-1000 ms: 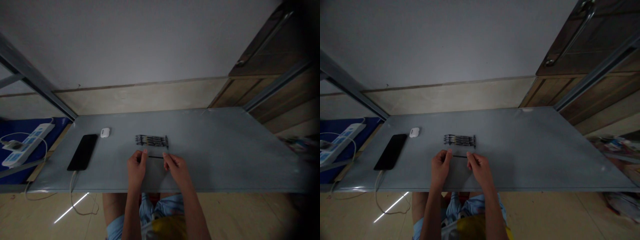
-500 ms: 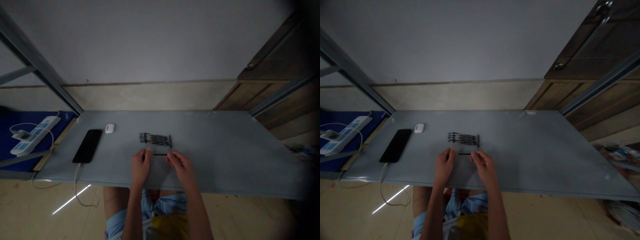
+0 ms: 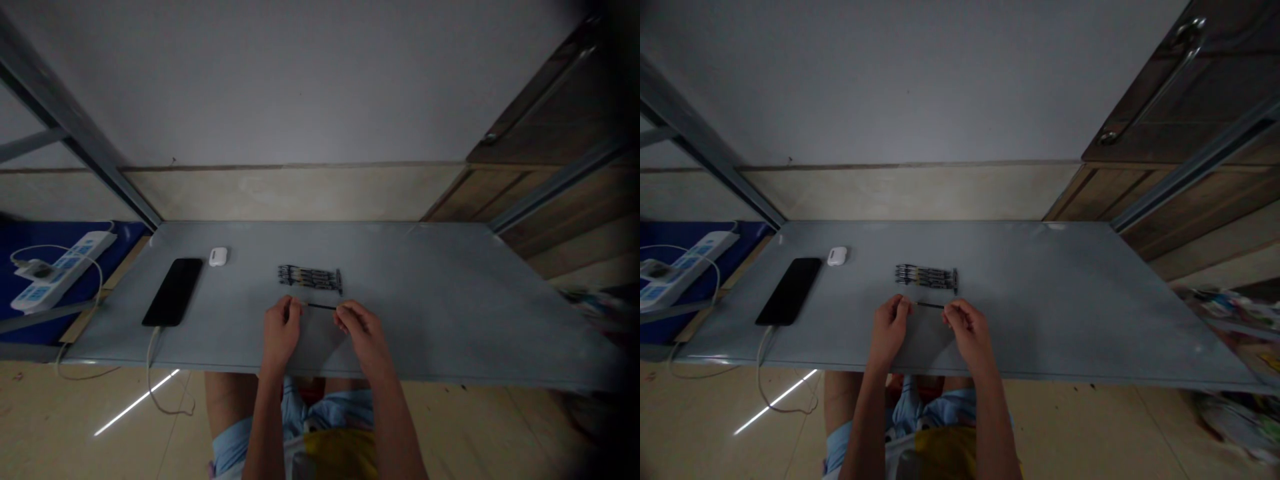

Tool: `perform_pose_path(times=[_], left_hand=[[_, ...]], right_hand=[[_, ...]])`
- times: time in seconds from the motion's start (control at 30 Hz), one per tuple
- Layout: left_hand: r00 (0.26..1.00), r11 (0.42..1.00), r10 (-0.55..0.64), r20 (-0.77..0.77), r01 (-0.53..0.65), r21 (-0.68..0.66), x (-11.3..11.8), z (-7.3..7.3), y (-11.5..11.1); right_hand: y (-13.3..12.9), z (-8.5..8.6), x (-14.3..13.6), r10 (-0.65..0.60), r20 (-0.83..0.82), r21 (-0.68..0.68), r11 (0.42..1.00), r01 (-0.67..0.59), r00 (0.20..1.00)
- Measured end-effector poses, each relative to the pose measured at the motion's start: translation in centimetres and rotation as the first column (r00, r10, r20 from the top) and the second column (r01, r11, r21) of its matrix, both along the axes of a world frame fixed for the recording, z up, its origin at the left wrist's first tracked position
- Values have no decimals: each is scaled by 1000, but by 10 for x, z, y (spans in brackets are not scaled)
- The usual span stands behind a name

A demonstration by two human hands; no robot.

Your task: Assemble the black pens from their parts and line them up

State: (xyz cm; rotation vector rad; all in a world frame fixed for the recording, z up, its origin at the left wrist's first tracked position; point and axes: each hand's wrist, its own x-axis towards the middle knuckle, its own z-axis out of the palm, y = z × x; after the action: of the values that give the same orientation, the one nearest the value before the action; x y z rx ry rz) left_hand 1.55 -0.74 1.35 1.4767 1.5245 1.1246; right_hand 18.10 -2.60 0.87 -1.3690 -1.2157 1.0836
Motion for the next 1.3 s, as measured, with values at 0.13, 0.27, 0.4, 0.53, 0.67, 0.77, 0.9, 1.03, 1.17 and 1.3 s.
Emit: perform_pose_path(times=[0.13,0.27,0.4,0.53,0.67,0.77,0.9,1.03,1.17,1.3], left_hand=[[999,1000,-14,41,14,13,-1,-1,-1],[1000,1000,-14,8,14,-3,0,-1,-1],[999,999,-37,5,37,20,1,-1,-2],[999,999,-40,-8,40,19,2,1,-3],[999,1000,-24,-47,24,10,3,0,-5],[994,998,-32,-105,37,53,4,-1,-7],[953,980,-123,-276,161,118,7,-2,-7],[904,952,-172,-392,255,171,8,1,-5],[861,942,-182,-475,291,166,5,2,-4],[818,948,-163,-552,284,142,3,3,-5]], right_hand=[[0,-1,-1,-30,21,-4,1000,31,999],[0,-1,-3,-81,68,-29,996,84,994],[0,-1,-3,-90,71,-22,996,92,993],[2,-2,-2,-63,28,-13,998,63,998],[1,-4,-1,-91,7,5,996,91,996],[-1,-3,2,-119,10,50,992,118,993],[-2,2,5,-119,-6,91,989,119,993],[-2,5,9,-186,-22,92,978,187,982],[-3,3,14,-229,35,94,970,225,973],[-3,5,14,-184,103,74,981,177,977]])
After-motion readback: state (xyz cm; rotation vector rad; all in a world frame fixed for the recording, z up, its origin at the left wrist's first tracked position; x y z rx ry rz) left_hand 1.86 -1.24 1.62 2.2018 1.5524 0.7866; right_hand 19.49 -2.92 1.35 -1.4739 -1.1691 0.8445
